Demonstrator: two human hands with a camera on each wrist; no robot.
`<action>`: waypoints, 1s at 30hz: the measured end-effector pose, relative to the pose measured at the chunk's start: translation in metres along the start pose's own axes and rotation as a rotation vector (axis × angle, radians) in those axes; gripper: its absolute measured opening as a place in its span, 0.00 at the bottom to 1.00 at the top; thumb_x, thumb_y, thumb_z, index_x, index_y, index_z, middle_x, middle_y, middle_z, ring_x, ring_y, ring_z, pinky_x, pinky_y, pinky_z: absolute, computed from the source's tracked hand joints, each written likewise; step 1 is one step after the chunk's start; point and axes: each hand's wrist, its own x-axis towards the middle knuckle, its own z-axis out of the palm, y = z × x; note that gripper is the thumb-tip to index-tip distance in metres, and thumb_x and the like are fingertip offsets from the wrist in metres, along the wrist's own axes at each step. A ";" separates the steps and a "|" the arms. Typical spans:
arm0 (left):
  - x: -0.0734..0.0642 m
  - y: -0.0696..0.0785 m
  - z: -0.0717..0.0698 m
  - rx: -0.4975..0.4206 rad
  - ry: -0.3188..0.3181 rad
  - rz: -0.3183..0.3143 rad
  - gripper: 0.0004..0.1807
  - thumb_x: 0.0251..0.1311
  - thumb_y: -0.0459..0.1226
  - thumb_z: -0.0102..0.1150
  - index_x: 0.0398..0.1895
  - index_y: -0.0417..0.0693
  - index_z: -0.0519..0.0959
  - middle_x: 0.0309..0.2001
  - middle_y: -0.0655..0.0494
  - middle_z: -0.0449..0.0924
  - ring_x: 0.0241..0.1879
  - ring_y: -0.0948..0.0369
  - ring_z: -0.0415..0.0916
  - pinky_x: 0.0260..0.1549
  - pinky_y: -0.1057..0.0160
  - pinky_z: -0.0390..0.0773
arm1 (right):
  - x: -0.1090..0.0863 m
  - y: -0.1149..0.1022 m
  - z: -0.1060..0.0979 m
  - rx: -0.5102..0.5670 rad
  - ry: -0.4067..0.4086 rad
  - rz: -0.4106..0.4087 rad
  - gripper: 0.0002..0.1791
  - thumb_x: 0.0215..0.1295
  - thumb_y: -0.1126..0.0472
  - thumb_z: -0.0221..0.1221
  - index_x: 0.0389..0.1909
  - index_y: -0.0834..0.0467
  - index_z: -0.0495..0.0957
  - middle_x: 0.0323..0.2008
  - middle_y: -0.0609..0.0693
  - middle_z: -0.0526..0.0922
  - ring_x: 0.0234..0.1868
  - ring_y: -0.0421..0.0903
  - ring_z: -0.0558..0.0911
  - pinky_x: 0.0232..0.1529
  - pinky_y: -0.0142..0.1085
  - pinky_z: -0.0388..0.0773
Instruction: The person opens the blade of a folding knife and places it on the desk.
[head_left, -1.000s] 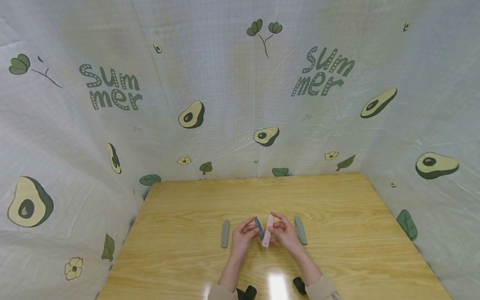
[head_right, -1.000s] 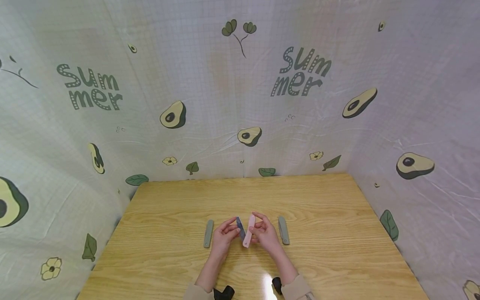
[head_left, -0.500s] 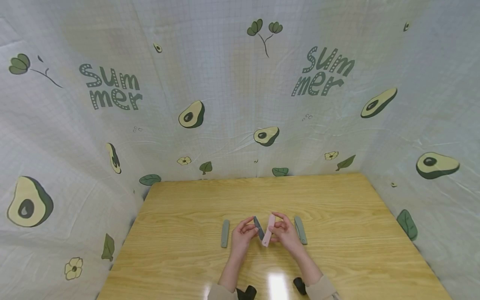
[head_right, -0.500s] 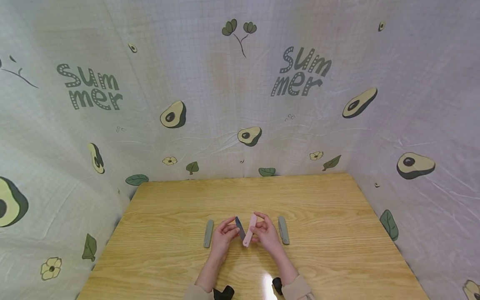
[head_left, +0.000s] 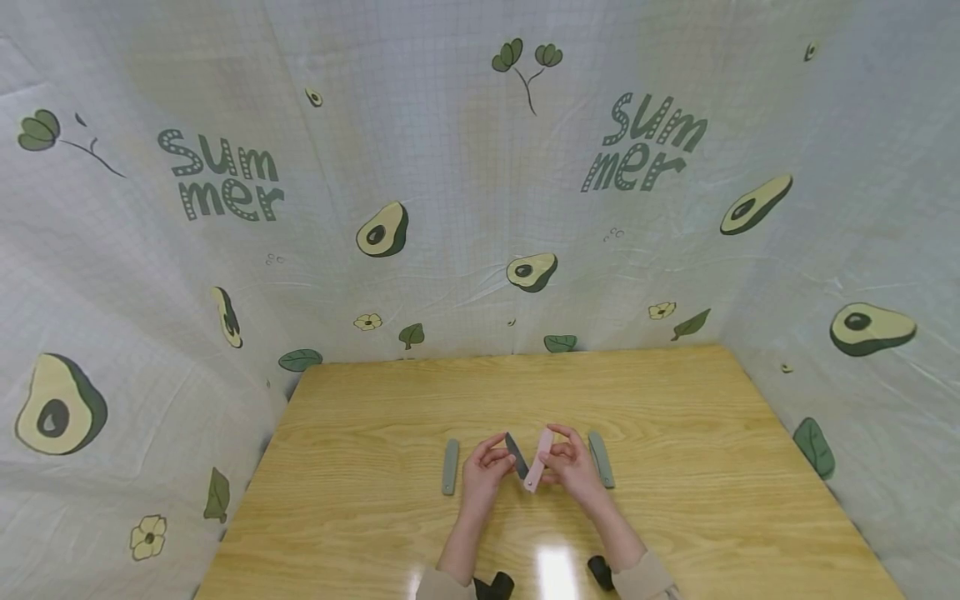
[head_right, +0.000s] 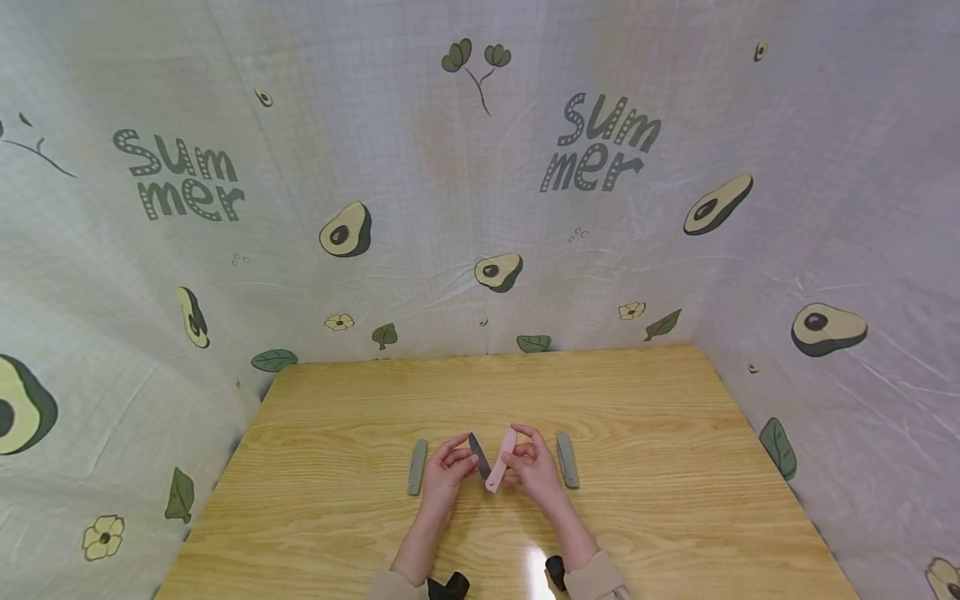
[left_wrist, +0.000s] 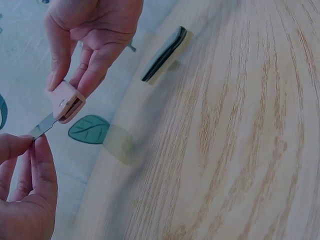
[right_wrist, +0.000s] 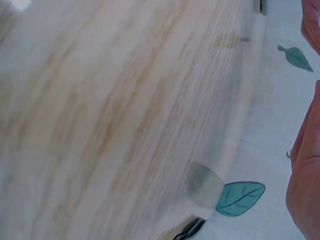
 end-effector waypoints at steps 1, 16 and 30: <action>0.000 0.000 0.000 -0.002 0.003 -0.003 0.23 0.56 0.21 0.61 0.57 0.32 0.75 0.37 0.43 0.80 0.33 0.63 0.80 0.39 0.65 0.85 | 0.000 0.000 0.000 0.004 0.002 -0.001 0.31 0.64 0.74 0.57 0.68 0.63 0.61 0.33 0.53 0.75 0.35 0.46 0.81 0.38 0.52 0.86; -0.002 -0.002 0.000 -0.009 0.037 0.026 0.23 0.57 0.20 0.59 0.58 0.30 0.73 0.33 0.51 0.80 0.32 0.64 0.79 0.37 0.66 0.85 | -0.002 0.001 0.001 -0.024 0.032 0.010 0.32 0.65 0.72 0.58 0.70 0.58 0.63 0.36 0.56 0.74 0.37 0.48 0.81 0.39 0.51 0.86; -0.001 -0.005 -0.001 -0.052 0.097 -0.005 0.25 0.56 0.19 0.58 0.59 0.30 0.72 0.31 0.54 0.79 0.31 0.64 0.78 0.36 0.66 0.85 | -0.002 0.001 0.000 0.040 0.044 0.021 0.30 0.65 0.75 0.56 0.68 0.63 0.61 0.33 0.57 0.76 0.36 0.50 0.82 0.38 0.49 0.87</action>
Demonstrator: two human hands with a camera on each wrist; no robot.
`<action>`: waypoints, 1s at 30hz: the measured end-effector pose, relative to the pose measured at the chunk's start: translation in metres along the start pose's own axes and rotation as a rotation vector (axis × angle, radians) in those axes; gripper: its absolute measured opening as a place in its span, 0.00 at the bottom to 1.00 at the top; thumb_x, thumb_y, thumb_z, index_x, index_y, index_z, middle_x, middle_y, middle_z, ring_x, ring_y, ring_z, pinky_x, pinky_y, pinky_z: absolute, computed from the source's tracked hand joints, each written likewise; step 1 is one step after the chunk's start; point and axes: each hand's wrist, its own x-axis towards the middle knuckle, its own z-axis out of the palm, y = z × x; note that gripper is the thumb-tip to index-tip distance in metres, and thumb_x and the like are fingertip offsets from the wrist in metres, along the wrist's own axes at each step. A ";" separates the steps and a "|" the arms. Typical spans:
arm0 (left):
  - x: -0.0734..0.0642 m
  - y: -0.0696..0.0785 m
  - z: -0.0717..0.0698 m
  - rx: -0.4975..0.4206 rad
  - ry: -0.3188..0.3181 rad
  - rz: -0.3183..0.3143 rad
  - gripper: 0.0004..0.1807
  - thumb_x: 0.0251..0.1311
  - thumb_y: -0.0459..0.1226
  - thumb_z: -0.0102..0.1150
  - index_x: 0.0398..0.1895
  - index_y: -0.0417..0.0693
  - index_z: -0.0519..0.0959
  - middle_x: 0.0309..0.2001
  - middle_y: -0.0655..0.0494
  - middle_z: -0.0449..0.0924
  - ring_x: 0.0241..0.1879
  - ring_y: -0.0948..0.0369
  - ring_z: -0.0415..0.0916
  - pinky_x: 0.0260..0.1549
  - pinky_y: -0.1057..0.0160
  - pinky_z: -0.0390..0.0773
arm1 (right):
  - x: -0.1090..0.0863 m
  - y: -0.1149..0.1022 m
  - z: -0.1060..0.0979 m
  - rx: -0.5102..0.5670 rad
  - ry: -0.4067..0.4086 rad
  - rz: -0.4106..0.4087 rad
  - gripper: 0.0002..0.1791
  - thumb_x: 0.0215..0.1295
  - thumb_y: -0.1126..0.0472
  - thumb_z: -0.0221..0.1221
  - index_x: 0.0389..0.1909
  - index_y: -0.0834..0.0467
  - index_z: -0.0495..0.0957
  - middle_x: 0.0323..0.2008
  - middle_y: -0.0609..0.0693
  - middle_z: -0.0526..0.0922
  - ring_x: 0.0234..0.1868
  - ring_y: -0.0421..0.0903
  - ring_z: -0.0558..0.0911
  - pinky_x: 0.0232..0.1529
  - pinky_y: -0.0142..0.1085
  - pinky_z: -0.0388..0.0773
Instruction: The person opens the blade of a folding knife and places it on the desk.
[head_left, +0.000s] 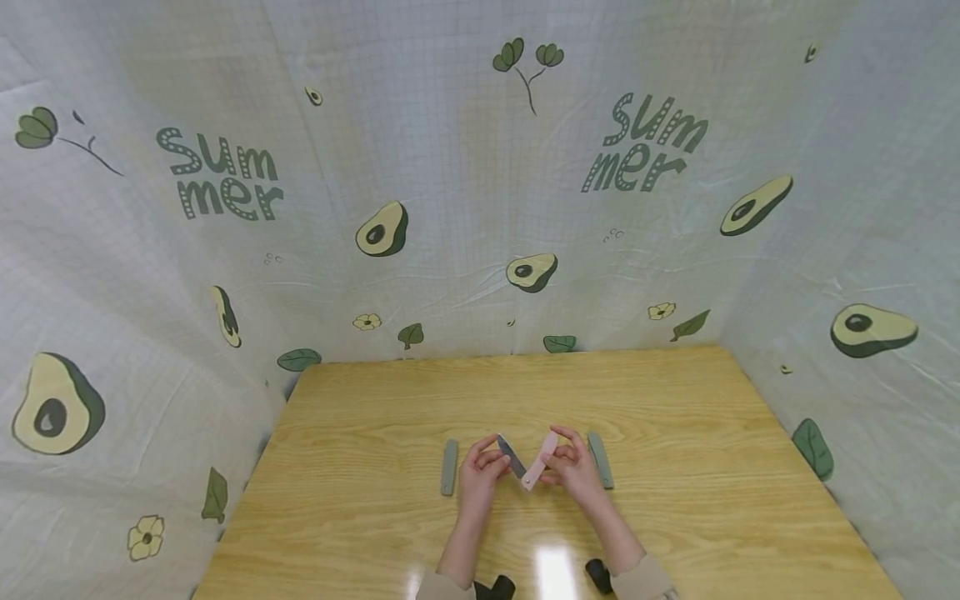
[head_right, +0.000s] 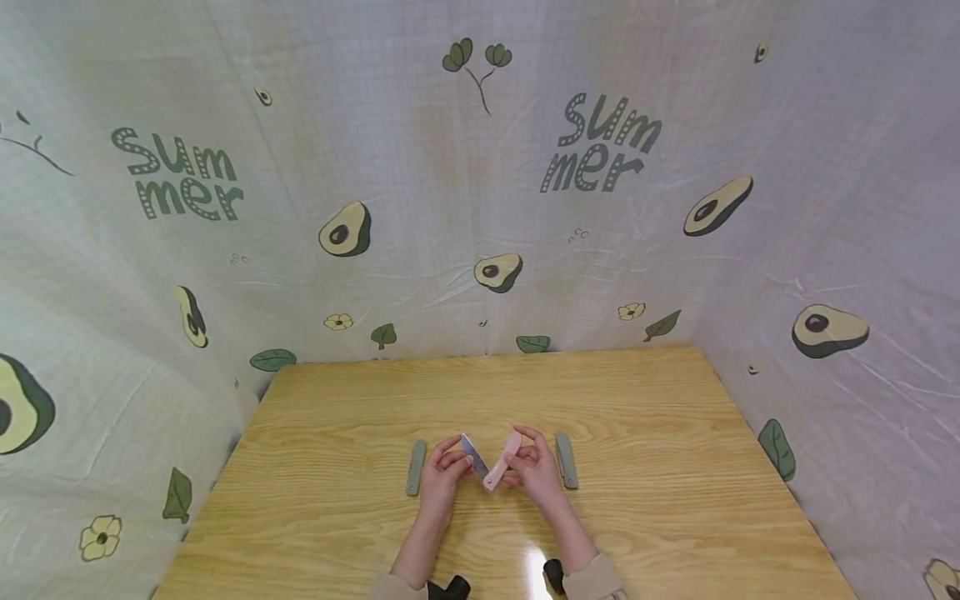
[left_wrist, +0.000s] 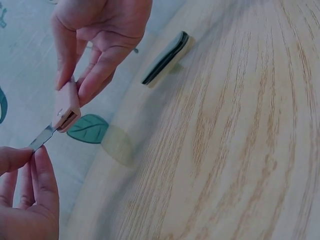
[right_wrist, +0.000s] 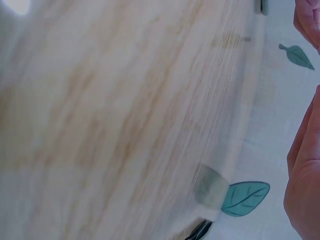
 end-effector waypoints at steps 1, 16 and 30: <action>0.000 0.000 0.000 0.000 0.003 0.000 0.25 0.56 0.19 0.59 0.59 0.30 0.72 0.31 0.55 0.79 0.31 0.63 0.78 0.37 0.64 0.85 | 0.000 0.000 0.000 0.009 0.002 0.003 0.30 0.65 0.75 0.55 0.68 0.63 0.61 0.33 0.57 0.76 0.36 0.50 0.83 0.38 0.49 0.87; -0.001 0.001 0.001 -0.034 0.056 0.007 0.24 0.55 0.20 0.59 0.58 0.30 0.72 0.30 0.54 0.79 0.29 0.63 0.78 0.36 0.64 0.85 | -0.002 0.000 0.000 0.062 0.020 0.020 0.31 0.65 0.76 0.55 0.67 0.64 0.58 0.35 0.57 0.76 0.35 0.49 0.83 0.40 0.47 0.87; 0.000 -0.001 0.001 -0.059 0.094 0.005 0.23 0.57 0.21 0.58 0.58 0.32 0.71 0.31 0.56 0.78 0.31 0.63 0.77 0.41 0.59 0.85 | -0.002 0.000 0.001 0.081 0.020 0.014 0.31 0.66 0.75 0.54 0.68 0.64 0.55 0.35 0.55 0.75 0.36 0.47 0.83 0.41 0.43 0.86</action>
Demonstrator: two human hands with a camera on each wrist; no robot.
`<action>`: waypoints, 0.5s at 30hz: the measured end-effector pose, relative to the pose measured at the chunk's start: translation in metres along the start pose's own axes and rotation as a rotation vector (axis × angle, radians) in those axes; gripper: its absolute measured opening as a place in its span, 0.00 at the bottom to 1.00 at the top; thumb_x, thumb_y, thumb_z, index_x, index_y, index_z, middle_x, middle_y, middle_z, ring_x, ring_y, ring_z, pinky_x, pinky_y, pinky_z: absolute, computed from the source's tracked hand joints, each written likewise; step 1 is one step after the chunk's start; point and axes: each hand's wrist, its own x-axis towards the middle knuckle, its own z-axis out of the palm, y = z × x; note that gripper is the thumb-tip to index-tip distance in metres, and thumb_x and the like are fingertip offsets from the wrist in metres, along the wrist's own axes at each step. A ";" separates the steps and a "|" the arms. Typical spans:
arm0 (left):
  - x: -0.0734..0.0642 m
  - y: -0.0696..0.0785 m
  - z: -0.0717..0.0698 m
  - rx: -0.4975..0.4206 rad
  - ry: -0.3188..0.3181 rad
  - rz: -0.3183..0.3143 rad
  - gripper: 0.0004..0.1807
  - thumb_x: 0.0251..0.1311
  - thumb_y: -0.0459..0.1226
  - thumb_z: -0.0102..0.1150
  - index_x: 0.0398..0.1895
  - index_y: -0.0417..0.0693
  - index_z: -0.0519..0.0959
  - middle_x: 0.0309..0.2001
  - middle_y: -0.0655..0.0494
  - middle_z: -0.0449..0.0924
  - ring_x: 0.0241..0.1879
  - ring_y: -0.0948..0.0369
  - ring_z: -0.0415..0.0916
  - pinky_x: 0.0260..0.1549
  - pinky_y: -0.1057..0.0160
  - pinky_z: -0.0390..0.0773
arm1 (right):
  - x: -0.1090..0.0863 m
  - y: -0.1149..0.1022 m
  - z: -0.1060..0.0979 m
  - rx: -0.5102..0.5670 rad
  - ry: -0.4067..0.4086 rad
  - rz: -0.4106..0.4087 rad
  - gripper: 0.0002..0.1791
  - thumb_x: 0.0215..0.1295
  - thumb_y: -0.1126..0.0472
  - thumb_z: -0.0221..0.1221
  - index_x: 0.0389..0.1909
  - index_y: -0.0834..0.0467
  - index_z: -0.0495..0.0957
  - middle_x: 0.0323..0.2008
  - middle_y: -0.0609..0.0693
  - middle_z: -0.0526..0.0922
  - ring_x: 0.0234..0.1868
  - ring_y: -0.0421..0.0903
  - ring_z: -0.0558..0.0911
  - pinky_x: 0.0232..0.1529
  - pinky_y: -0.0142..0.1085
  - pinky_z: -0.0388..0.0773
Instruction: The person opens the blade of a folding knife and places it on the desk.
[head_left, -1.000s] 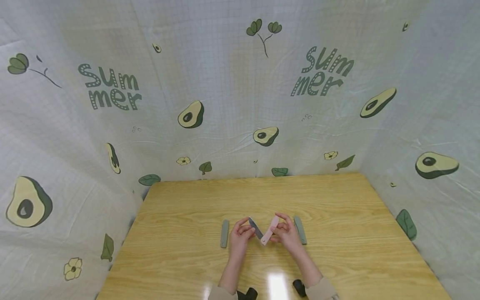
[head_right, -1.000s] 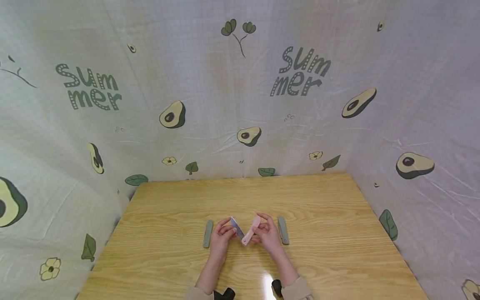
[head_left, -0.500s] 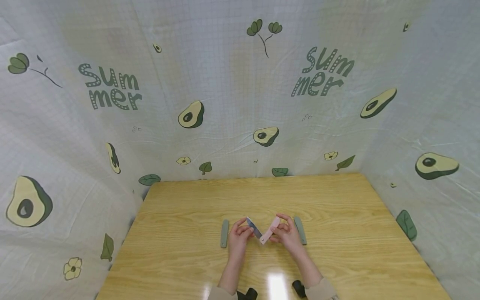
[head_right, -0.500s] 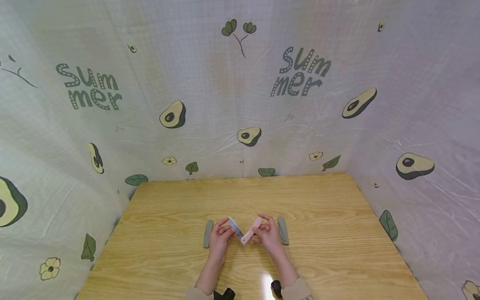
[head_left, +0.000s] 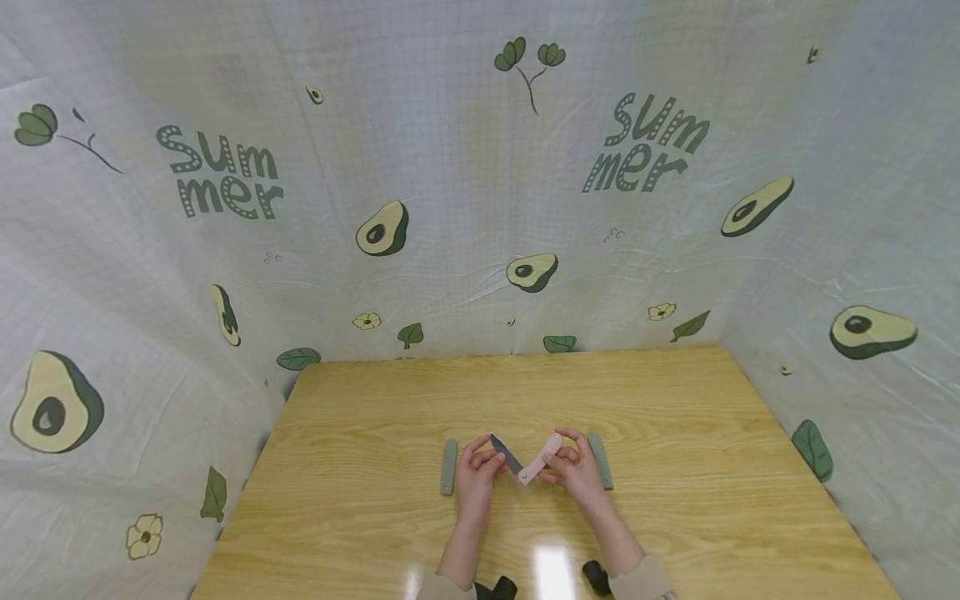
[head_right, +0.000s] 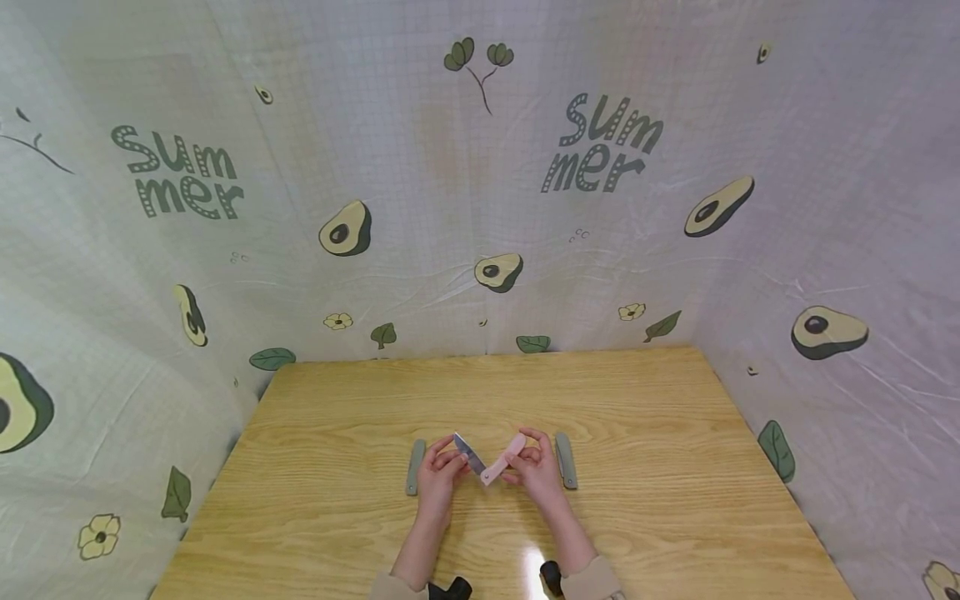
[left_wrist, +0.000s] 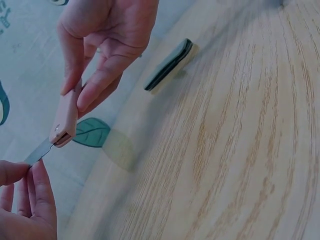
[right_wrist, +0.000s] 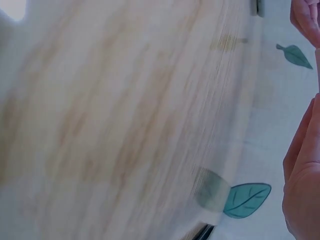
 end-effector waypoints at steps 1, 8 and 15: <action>0.000 0.000 0.000 -0.008 0.003 -0.001 0.23 0.57 0.21 0.58 0.58 0.32 0.71 0.31 0.56 0.78 0.31 0.63 0.77 0.41 0.59 0.85 | 0.000 0.000 0.000 0.001 0.001 0.001 0.31 0.67 0.75 0.54 0.68 0.64 0.55 0.35 0.55 0.75 0.36 0.47 0.83 0.41 0.42 0.86; -0.002 0.001 0.000 -0.039 0.006 0.007 0.24 0.56 0.21 0.59 0.58 0.31 0.70 0.31 0.56 0.77 0.31 0.63 0.77 0.41 0.61 0.85 | -0.001 0.000 0.001 0.029 0.012 0.016 0.32 0.67 0.75 0.53 0.69 0.63 0.53 0.36 0.55 0.75 0.36 0.49 0.84 0.41 0.41 0.86; -0.002 0.000 0.000 -0.052 0.008 0.015 0.25 0.56 0.21 0.58 0.59 0.31 0.69 0.31 0.55 0.76 0.30 0.63 0.78 0.40 0.61 0.85 | -0.001 0.000 0.001 0.050 0.028 0.014 0.31 0.67 0.76 0.52 0.69 0.64 0.53 0.36 0.56 0.75 0.36 0.48 0.84 0.42 0.42 0.86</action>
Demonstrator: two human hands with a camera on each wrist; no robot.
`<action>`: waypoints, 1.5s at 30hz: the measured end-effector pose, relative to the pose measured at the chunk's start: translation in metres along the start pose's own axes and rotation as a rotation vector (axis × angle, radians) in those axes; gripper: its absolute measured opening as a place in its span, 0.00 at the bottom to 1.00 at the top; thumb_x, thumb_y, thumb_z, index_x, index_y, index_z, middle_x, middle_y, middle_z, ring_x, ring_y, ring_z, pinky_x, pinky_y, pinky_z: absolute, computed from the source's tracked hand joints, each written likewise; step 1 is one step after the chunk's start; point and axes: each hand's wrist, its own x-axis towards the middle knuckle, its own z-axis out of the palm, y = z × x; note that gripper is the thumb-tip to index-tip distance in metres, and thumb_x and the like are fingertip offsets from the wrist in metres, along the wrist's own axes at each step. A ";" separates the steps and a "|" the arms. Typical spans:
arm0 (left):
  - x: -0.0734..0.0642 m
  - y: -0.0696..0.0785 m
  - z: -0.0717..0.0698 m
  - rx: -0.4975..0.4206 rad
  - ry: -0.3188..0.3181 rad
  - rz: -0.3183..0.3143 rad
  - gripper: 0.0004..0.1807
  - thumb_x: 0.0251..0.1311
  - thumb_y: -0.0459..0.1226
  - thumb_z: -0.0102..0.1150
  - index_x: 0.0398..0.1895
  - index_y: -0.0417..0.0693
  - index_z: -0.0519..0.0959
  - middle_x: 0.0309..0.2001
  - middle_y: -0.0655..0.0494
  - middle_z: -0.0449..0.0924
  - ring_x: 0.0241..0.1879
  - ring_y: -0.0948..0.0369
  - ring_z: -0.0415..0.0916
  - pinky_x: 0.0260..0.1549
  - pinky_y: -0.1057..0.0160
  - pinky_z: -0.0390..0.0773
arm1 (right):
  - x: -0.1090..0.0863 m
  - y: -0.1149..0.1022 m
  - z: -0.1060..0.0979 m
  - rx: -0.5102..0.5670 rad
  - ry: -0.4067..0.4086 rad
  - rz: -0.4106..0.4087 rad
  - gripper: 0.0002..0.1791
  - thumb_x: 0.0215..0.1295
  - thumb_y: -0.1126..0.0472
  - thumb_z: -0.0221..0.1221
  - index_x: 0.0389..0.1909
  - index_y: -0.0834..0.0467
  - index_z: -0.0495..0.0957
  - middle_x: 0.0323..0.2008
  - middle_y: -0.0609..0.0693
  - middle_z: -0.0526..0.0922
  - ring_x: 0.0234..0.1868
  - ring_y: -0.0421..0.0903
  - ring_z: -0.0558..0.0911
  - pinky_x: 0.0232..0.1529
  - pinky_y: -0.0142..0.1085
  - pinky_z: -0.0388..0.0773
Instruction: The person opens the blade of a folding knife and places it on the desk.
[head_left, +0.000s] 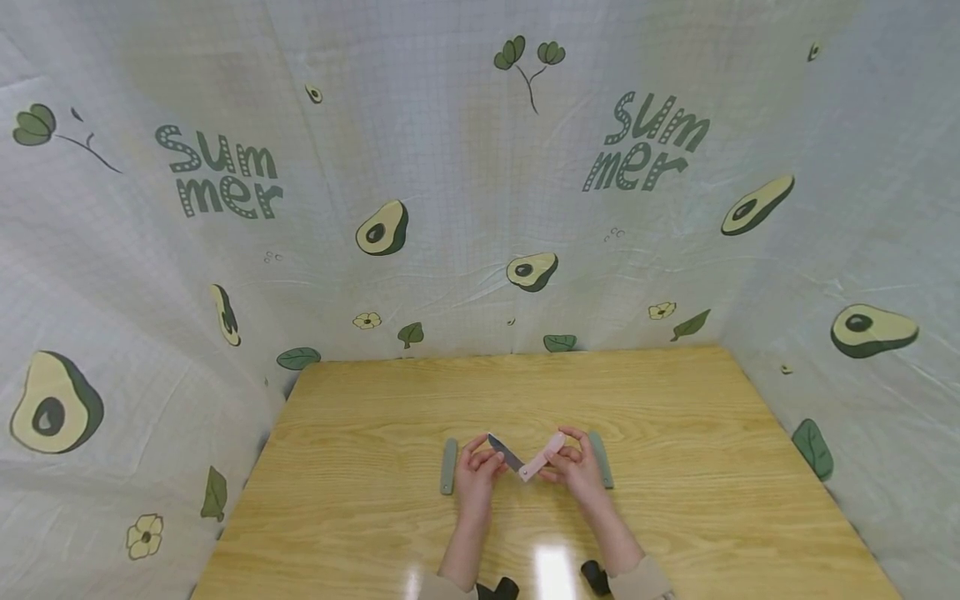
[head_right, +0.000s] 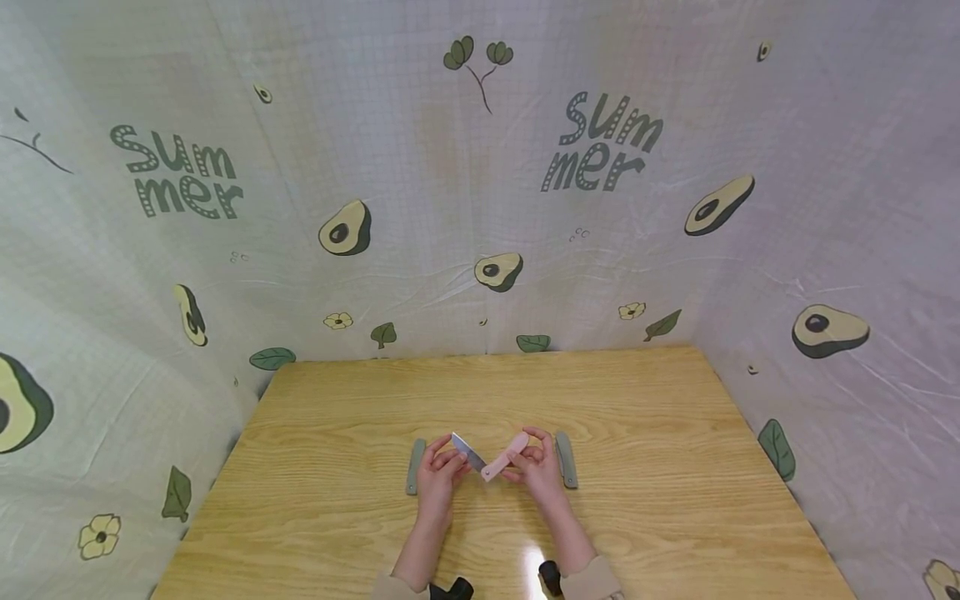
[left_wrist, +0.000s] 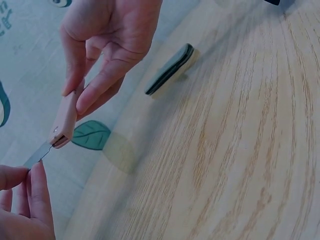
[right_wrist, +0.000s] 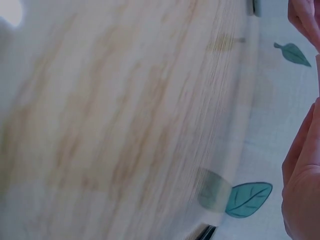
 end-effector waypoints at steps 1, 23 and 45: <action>0.000 0.000 0.000 -0.002 0.000 0.003 0.25 0.56 0.21 0.58 0.59 0.31 0.69 0.31 0.55 0.76 0.30 0.63 0.78 0.39 0.61 0.85 | 0.000 0.000 0.000 0.008 0.004 0.003 0.31 0.67 0.76 0.52 0.69 0.64 0.53 0.37 0.56 0.75 0.36 0.48 0.83 0.42 0.42 0.86; -0.005 -0.003 0.007 -0.053 0.080 0.029 0.26 0.58 0.22 0.59 0.61 0.34 0.67 0.32 0.55 0.74 0.32 0.63 0.78 0.39 0.63 0.86 | 0.002 0.002 0.000 0.128 0.043 0.004 0.32 0.68 0.77 0.52 0.68 0.63 0.51 0.36 0.55 0.75 0.38 0.49 0.84 0.44 0.41 0.85; -0.012 -0.006 0.012 -0.064 0.143 0.074 0.28 0.58 0.20 0.56 0.63 0.29 0.63 0.34 0.52 0.70 0.32 0.63 0.75 0.39 0.64 0.86 | 0.000 0.007 0.005 0.172 0.100 -0.008 0.30 0.69 0.77 0.48 0.67 0.63 0.48 0.38 0.55 0.72 0.38 0.45 0.82 0.46 0.40 0.85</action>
